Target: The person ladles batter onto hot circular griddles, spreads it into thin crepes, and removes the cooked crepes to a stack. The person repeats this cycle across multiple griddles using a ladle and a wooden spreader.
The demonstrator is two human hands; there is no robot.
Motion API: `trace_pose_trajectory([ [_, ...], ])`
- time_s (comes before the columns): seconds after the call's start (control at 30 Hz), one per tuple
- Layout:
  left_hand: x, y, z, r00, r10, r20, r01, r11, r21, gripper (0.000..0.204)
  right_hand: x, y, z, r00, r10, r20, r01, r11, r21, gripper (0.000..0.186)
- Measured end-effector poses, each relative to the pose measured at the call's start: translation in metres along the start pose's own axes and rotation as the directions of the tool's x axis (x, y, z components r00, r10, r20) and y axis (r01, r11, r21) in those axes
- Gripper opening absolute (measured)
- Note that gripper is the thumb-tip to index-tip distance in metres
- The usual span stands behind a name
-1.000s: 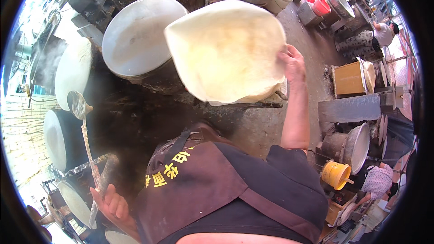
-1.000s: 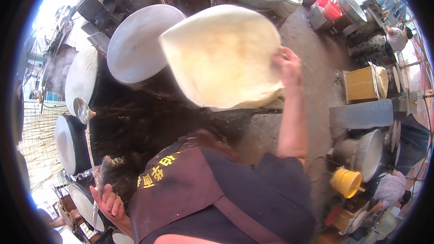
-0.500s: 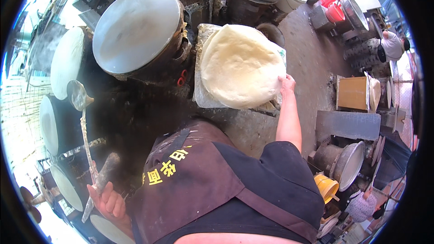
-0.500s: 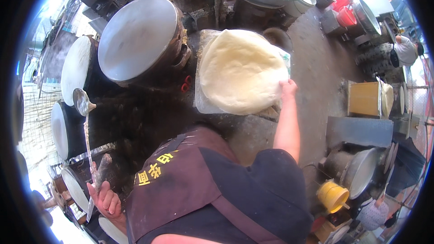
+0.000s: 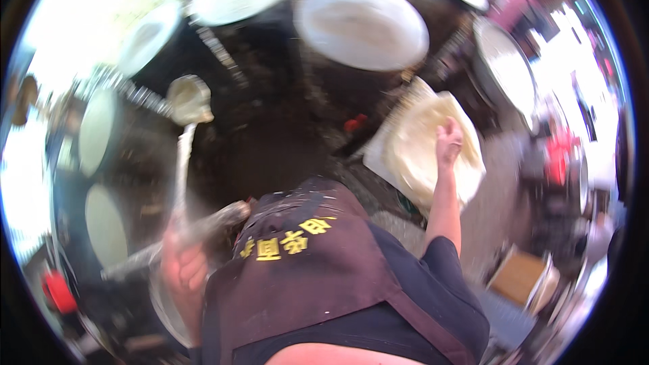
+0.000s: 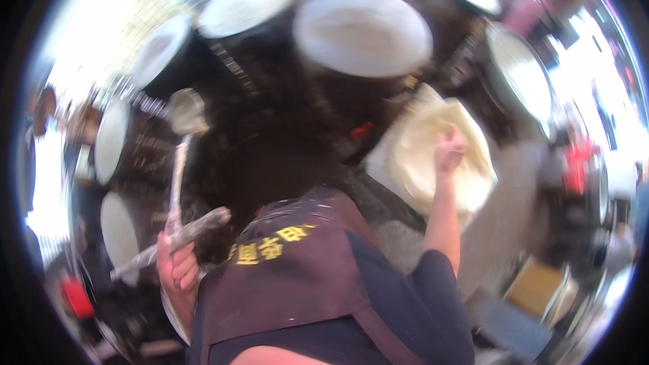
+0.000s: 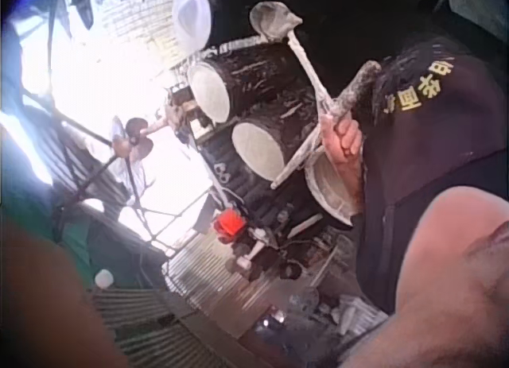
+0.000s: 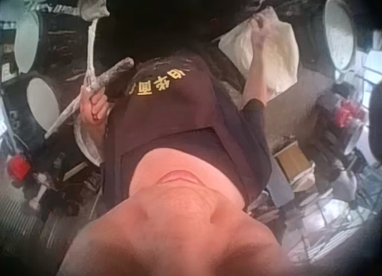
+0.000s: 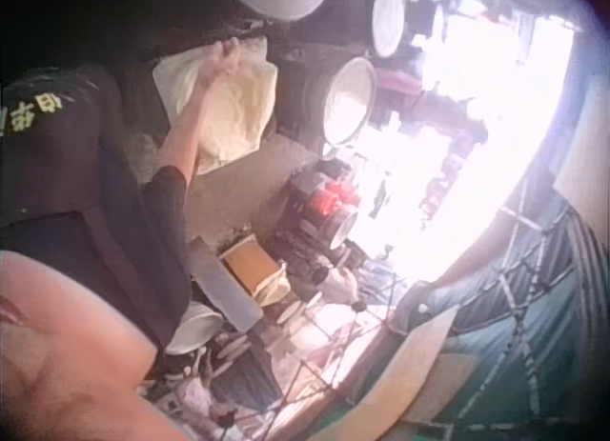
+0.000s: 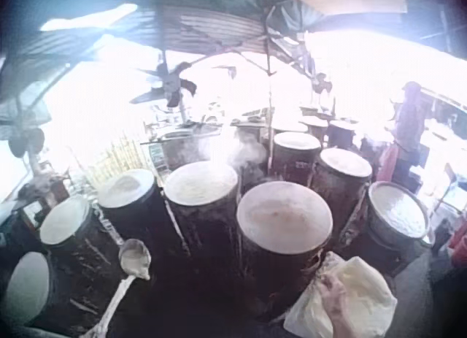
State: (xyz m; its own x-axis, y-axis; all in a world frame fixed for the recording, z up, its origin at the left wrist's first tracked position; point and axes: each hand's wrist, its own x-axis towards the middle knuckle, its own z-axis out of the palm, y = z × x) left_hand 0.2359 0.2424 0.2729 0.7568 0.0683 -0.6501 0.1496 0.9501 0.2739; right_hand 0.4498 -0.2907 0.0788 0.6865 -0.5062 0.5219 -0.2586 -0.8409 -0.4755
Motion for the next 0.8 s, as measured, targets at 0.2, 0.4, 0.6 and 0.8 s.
trace_pose_trajectory([
  [0.2, -0.017, 0.003, -0.064, 0.983, 0.133, 0.127, -0.149, 0.981, 0.127, 0.043, -0.133, -0.370, -0.049, 0.141, -0.977, 0.162, 0.011, 0.165, 0.986, 0.044],
  [0.4, -0.070, -0.004, -0.131, 0.906, 0.419, 0.058, -0.422, 0.903, 0.078, 0.055, -0.273, -0.445, -0.115, -0.542, -0.822, -0.175, 0.067, -0.250, 0.966, 0.059],
  [0.6, -0.109, -0.036, -0.268, 0.506, 0.796, -0.332, -0.505, 0.585, 0.635, 0.064, -0.318, -0.417, -0.049, -0.316, -0.940, 0.130, -0.218, 0.206, 0.954, 0.049],
  [0.8, -0.066, -0.099, -0.409, 0.405, 0.695, -0.594, -0.069, 0.671, 0.739, 0.069, -0.354, -0.408, -0.042, -0.579, -0.809, 0.107, -0.115, 0.211, 0.971, 0.047],
])
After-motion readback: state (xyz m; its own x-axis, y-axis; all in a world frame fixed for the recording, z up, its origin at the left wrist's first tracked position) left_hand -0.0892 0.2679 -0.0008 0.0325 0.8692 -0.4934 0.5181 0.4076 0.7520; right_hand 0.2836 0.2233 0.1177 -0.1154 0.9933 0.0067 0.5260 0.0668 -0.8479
